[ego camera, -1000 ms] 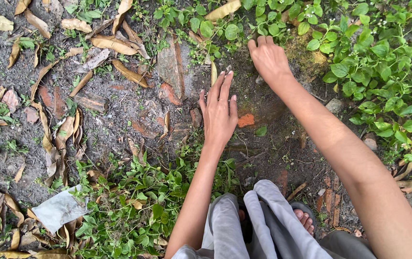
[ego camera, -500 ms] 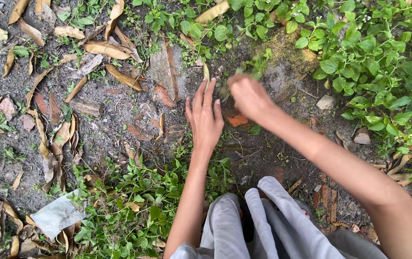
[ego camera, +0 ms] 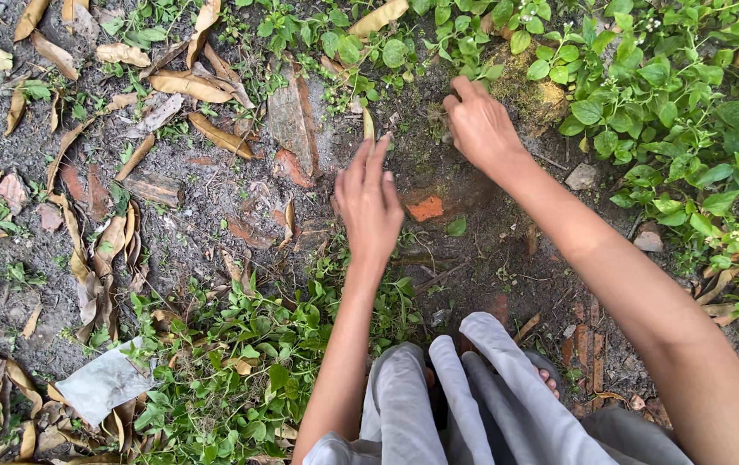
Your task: The person clears an outdoor patch of ground by pulling weeds and small plants from the soil by hand and removing dry leaves and debris from around stones.
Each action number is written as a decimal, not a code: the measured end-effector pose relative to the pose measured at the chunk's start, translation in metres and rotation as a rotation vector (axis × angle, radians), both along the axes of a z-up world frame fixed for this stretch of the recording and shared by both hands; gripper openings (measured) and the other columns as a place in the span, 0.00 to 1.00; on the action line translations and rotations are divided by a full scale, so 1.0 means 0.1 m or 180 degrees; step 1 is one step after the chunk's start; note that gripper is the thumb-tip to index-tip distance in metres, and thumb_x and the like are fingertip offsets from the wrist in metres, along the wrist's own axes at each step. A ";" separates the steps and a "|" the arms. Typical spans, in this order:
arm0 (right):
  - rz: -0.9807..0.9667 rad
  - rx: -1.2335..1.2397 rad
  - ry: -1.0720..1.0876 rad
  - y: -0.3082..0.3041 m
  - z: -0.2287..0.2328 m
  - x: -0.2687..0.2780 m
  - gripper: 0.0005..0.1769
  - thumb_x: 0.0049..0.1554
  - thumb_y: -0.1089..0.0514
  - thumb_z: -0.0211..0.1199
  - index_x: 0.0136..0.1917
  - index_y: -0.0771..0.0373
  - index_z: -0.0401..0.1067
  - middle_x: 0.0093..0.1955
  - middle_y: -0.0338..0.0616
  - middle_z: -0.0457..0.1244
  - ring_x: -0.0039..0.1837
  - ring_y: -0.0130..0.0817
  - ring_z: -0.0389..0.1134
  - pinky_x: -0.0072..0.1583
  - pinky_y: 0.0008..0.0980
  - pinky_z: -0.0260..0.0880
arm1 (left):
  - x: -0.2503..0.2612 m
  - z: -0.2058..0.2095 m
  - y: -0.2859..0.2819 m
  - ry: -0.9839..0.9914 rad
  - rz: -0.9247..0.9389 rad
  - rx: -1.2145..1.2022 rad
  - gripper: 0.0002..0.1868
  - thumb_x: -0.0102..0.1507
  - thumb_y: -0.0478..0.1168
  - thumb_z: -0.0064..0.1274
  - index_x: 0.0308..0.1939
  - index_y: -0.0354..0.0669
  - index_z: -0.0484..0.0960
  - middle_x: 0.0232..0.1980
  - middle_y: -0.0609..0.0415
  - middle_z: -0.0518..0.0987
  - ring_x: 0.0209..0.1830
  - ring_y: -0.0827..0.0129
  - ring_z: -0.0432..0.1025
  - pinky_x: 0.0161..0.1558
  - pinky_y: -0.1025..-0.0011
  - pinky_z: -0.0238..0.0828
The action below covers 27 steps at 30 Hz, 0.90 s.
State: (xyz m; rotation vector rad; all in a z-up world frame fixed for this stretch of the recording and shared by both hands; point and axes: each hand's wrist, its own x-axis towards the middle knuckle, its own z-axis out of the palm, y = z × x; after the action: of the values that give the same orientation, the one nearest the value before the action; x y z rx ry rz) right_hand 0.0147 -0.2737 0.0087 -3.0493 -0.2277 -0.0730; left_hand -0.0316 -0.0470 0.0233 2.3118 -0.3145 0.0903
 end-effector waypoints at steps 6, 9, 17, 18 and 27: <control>-0.0057 -0.0332 -0.0232 -0.10 -0.25 0.10 0.18 0.48 0.71 0.67 0.53 0.75 0.72 0.59 0.60 0.63 0.62 0.54 0.68 0.53 0.42 0.78 | -0.01 0.10 -0.55 -0.0004 -0.0790 0.0277 0.30 0.65 0.30 0.48 0.73 0.50 0.69 0.75 0.45 0.66 0.74 0.53 0.65 0.77 0.40 0.44; -0.0215 -0.0244 -0.0108 -0.09 -0.31 0.15 0.14 0.52 0.72 0.65 0.53 0.74 0.72 0.54 0.61 0.64 0.58 0.54 0.68 0.49 0.43 0.78 | 0.01 0.12 -0.60 0.0033 -0.0930 0.0270 0.29 0.66 0.31 0.49 0.73 0.49 0.68 0.75 0.46 0.66 0.74 0.53 0.66 0.75 0.40 0.45; -0.0351 -0.0883 -0.0010 0.02 -0.33 0.02 0.13 0.49 0.77 0.61 0.49 0.79 0.75 0.51 0.63 0.65 0.56 0.50 0.71 0.42 0.33 0.80 | 0.00 0.09 -0.40 0.0137 -0.0658 0.0244 0.28 0.66 0.32 0.48 0.72 0.50 0.70 0.75 0.47 0.66 0.73 0.54 0.65 0.75 0.37 0.41; -0.0294 -0.0648 -0.0200 0.07 -0.28 -0.05 0.13 0.49 0.76 0.61 0.49 0.80 0.74 0.50 0.63 0.65 0.55 0.51 0.72 0.42 0.35 0.80 | -0.01 0.08 -0.37 0.0149 -0.0653 0.0244 0.28 0.66 0.32 0.48 0.72 0.50 0.70 0.75 0.47 0.66 0.73 0.54 0.65 0.75 0.37 0.41; 0.0593 0.1022 0.0084 0.65 0.13 -0.78 0.25 0.36 0.74 0.66 0.51 0.78 0.73 0.54 0.66 0.65 0.54 0.58 0.73 0.47 0.40 0.79 | 0.10 0.06 -0.08 0.0028 -0.0096 0.0123 0.28 0.67 0.29 0.45 0.72 0.48 0.72 0.75 0.46 0.69 0.75 0.55 0.65 0.77 0.41 0.42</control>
State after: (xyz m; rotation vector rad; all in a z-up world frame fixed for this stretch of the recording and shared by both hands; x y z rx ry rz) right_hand -0.0630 -0.2089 0.0216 -2.6951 -0.4492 -0.0512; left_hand -0.0216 -0.0549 0.0296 2.3442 -0.3495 0.0593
